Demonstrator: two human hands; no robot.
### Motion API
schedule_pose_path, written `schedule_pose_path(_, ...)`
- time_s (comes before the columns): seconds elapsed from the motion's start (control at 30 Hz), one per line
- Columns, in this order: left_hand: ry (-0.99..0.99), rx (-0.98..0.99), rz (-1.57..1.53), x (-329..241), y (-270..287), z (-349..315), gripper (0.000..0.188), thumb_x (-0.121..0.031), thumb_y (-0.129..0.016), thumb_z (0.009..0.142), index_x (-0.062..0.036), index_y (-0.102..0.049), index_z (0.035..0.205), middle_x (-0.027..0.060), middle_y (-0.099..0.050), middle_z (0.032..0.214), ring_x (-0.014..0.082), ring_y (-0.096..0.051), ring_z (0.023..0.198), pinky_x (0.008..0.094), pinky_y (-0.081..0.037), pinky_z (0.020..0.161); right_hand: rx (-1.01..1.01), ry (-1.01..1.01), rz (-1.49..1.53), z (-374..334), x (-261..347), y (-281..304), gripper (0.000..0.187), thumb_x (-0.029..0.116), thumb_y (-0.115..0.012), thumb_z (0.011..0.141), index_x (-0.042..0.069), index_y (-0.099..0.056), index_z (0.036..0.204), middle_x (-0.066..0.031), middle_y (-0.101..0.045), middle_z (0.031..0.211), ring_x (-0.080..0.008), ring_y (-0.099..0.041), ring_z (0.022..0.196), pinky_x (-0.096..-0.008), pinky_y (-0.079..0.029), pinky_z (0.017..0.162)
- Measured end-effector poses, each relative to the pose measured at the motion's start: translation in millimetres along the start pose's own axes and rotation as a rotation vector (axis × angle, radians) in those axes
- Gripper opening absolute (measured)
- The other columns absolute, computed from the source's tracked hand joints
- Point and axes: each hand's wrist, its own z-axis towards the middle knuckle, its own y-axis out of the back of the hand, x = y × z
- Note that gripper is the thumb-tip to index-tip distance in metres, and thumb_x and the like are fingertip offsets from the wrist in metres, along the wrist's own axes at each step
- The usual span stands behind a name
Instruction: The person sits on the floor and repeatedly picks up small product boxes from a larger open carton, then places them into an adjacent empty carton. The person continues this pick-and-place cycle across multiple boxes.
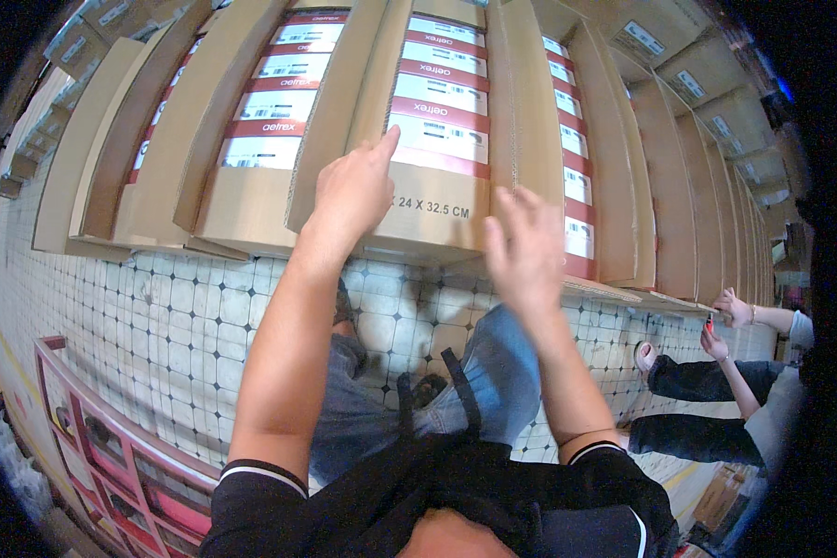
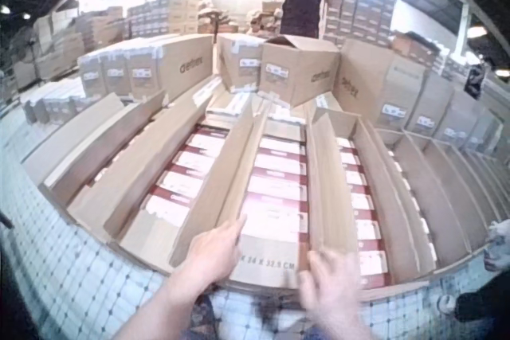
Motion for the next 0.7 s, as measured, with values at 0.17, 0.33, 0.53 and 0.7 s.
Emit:
schedule_pose_path(0.17, -0.087, -0.014, 0.017, 15.8, 8.2, 1.8, 0.043, -0.008, -0.053, 0.085, -0.0054, -0.059, 0.128, 0.0194, -0.065, 0.121, 0.0413, -0.064, 0.106, 0.0498, -0.050, 0.095, 0.199, -0.036, 0.345, 14.7, 44.8, -87.8, 0.043, 0.031, -0.061, 0.092, 0.003, -0.062, 0.125, -0.0229, -0.055, 0.130, -0.0369, -0.052, 0.123, -0.0521, -0.039, 0.107)
schedule_pose_path(0.33, -0.116, 0.003, -0.003, 26.7, 12.6, -0.7, 0.041, -0.007, -0.052, 0.086, -0.0033, -0.059, 0.127, 0.0203, -0.066, 0.119, 0.0418, -0.063, 0.107, 0.0490, -0.049, 0.096, 0.373, -0.254, 0.090, 50.2, 24.7, -144.6, 0.056, 0.048, -0.053, 0.095, 0.004, -0.061, 0.128, -0.0246, -0.054, 0.131, -0.0382, -0.047, 0.129, -0.0597, -0.026, 0.115)
schedule_pose_path(0.53, -0.120, -0.031, -0.135, 41.9, 21.7, -1.7, 0.048, -0.006, -0.051, 0.088, -0.0046, -0.057, 0.135, 0.0213, -0.062, 0.129, 0.0391, -0.060, 0.117, 0.0436, -0.046, 0.103, 0.281, -0.077, 0.064, 58.9, 26.7, -81.8, 0.041, 0.038, -0.062, 0.093, 0.003, -0.064, 0.114, -0.0184, -0.059, 0.111, -0.0352, -0.057, 0.108, -0.0488, -0.044, 0.095)
schedule_pose_path(0.7, -0.080, 0.017, -0.321, 49.0, 37.1, -2.3, 0.049, -0.002, -0.049, 0.089, -0.0014, -0.054, 0.138, 0.0234, -0.062, 0.131, 0.0348, -0.061, 0.120, 0.0378, -0.046, 0.104, 0.137, 0.092, 0.146, 18.6, 38.5, -15.8, 0.033, 0.027, -0.071, 0.086, 0.004, -0.062, 0.109, -0.0138, -0.057, 0.103, -0.0325, -0.056, 0.101, -0.0459, -0.043, 0.088)
